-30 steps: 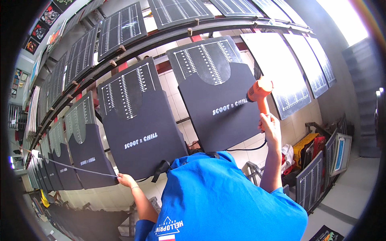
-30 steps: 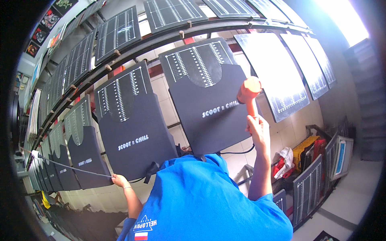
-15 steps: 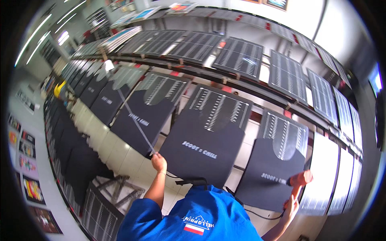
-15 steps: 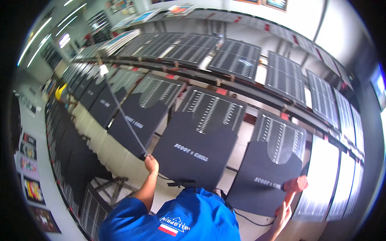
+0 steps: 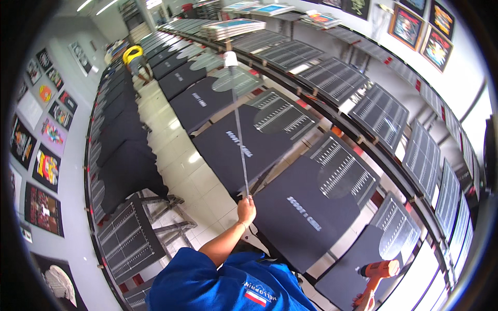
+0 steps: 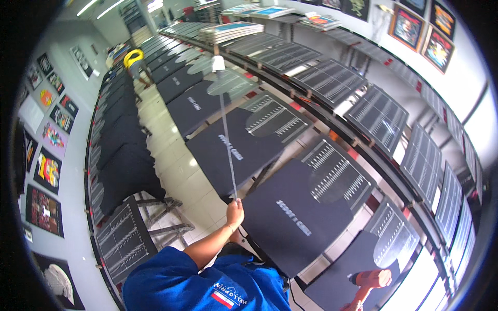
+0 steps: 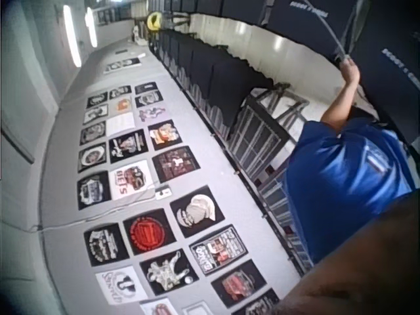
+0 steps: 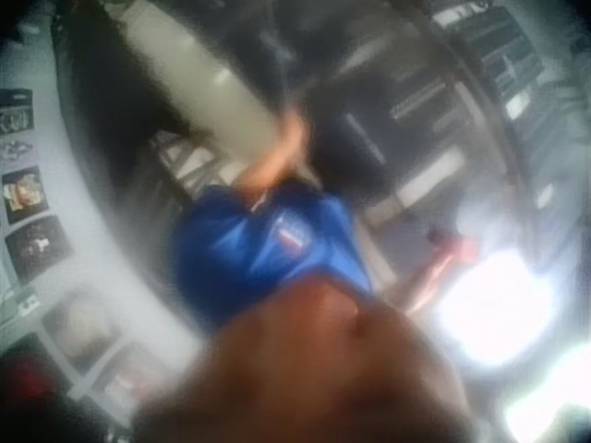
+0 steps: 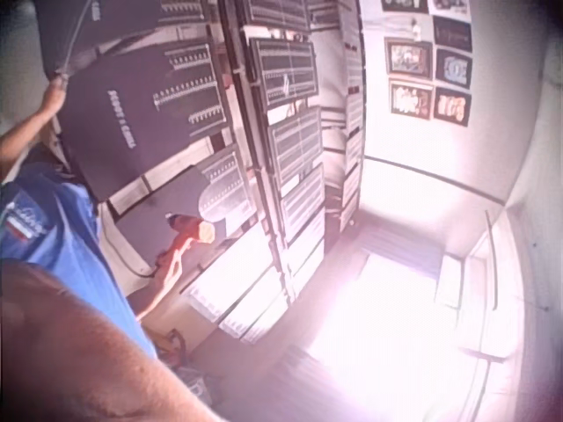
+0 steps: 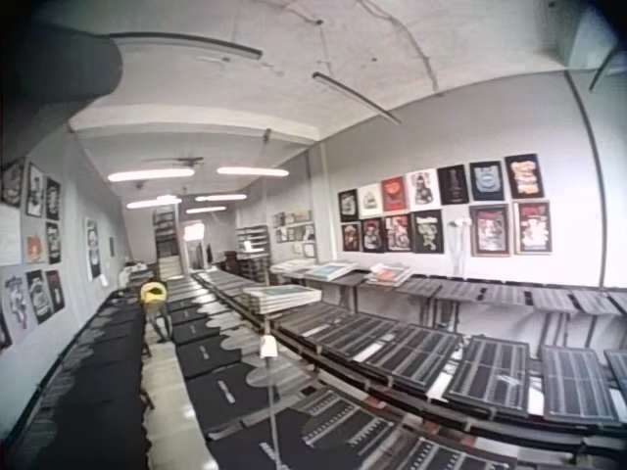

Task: The person operates a heat press machine to set a print on a black t-shirt, removes a paper backing, and then uses a heat gun to dry ink on a series of black t-shirts mounted on printing boards.

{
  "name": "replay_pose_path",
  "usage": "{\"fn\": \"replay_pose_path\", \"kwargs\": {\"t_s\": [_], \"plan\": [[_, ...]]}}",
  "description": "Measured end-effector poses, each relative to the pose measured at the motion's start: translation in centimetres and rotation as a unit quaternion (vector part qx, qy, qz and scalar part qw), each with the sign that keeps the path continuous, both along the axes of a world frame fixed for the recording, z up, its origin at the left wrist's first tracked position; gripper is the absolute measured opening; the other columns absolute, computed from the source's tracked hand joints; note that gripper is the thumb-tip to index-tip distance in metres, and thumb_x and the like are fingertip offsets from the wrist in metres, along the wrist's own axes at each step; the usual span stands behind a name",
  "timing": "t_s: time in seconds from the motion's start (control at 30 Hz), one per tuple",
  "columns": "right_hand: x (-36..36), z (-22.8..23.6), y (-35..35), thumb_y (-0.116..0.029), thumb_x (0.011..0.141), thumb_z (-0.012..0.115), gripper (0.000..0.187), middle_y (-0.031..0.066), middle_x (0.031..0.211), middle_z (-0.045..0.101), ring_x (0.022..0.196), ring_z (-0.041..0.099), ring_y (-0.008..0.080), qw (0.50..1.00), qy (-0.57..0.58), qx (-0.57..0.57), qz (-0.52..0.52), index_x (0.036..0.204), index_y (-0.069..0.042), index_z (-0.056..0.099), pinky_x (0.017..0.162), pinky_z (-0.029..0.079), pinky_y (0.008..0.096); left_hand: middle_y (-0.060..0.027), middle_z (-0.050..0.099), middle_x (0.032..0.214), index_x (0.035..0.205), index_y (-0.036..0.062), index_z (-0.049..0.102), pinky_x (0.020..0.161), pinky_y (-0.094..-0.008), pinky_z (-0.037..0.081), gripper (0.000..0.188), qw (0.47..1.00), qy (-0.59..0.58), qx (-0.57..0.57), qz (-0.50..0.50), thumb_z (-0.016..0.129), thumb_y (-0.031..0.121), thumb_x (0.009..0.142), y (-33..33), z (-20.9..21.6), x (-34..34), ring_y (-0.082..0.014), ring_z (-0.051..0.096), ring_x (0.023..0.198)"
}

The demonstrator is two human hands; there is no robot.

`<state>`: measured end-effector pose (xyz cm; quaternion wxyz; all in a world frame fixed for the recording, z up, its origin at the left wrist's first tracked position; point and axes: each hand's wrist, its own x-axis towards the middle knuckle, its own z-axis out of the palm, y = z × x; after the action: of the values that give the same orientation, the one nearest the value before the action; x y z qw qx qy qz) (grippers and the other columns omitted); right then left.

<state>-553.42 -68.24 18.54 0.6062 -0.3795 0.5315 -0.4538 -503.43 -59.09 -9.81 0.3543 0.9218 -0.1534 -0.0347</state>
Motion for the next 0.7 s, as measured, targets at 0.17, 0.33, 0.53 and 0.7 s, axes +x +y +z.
{"fn": "replay_pose_path", "kwargs": {"t_s": [0.17, 0.33, 0.53, 0.7], "plan": [[12.1, 1.4, 1.5, -0.039, 0.093, 0.063, 0.062, -0.002, 0.071, 0.048, 0.058, 0.047, 0.0073, 0.989, -0.121, -0.007, 0.089, 0.143, -0.012, 0.039, 0.049, 0.043, 0.0239, -0.0256, 0.068, 0.089, 0.1, -0.0015, 0.065, 0.076, -0.0491, 0.05, 0.044, 0.977, 0.092, -0.159, -0.105, 0.04, 0.034, 0.104, 4.4, 3.1, 2.1, -0.0443, 0.063, 0.087], [28.4, 0.7, 4.8, -0.04, 0.093, 0.063, 0.067, -0.0021, 0.072, 0.048, 0.058, 0.047, 0.0072, 0.941, -0.272, 0.031, 0.198, 0.147, -0.012, 0.035, 0.049, 0.044, 0.0242, -0.0085, 0.065, 0.081, 0.11, -0.0003, 0.06, 0.066, -0.0316, 0.051, 0.044, 0.908, 0.289, -0.261, -0.154, 0.04, 0.039, 0.105, 14.6, 3.1, 11.5, -0.0163, 0.061, 0.069], [50.5, 0.5, 8.5, -0.025, 0.082, 0.073, 0.08, 0.0038, 0.066, 0.049, 0.054, 0.052, 0.0186, 0.845, -0.343, 0.022, 0.41, 0.144, -0.002, 0.028, 0.049, 0.044, 0.0361, -0.0043, 0.057, 0.068, 0.103, 0.0024, 0.064, 0.059, -0.0318, 0.046, 0.033, 0.922, 0.271, -0.273, -0.053, 0.047, 0.031, 0.103, 26.2, 3.0, 25.9, -0.0138, 0.054, 0.061], [70.8, 4.0, 13.0, -0.027, 0.081, 0.073, 0.071, 0.0057, 0.069, 0.049, 0.062, 0.059, 0.0223, 0.782, -0.303, 0.011, 0.544, 0.134, 0.003, 0.036, 0.058, 0.053, 0.0389, -0.0016, 0.053, 0.063, 0.099, 0.0036, 0.067, 0.056, -0.0304, 0.042, 0.027, 0.938, 0.201, -0.279, 0.044, 0.05, 0.023, 0.101, 32.4, 3.2, 38.0, -0.0113, 0.049, 0.058]]}}
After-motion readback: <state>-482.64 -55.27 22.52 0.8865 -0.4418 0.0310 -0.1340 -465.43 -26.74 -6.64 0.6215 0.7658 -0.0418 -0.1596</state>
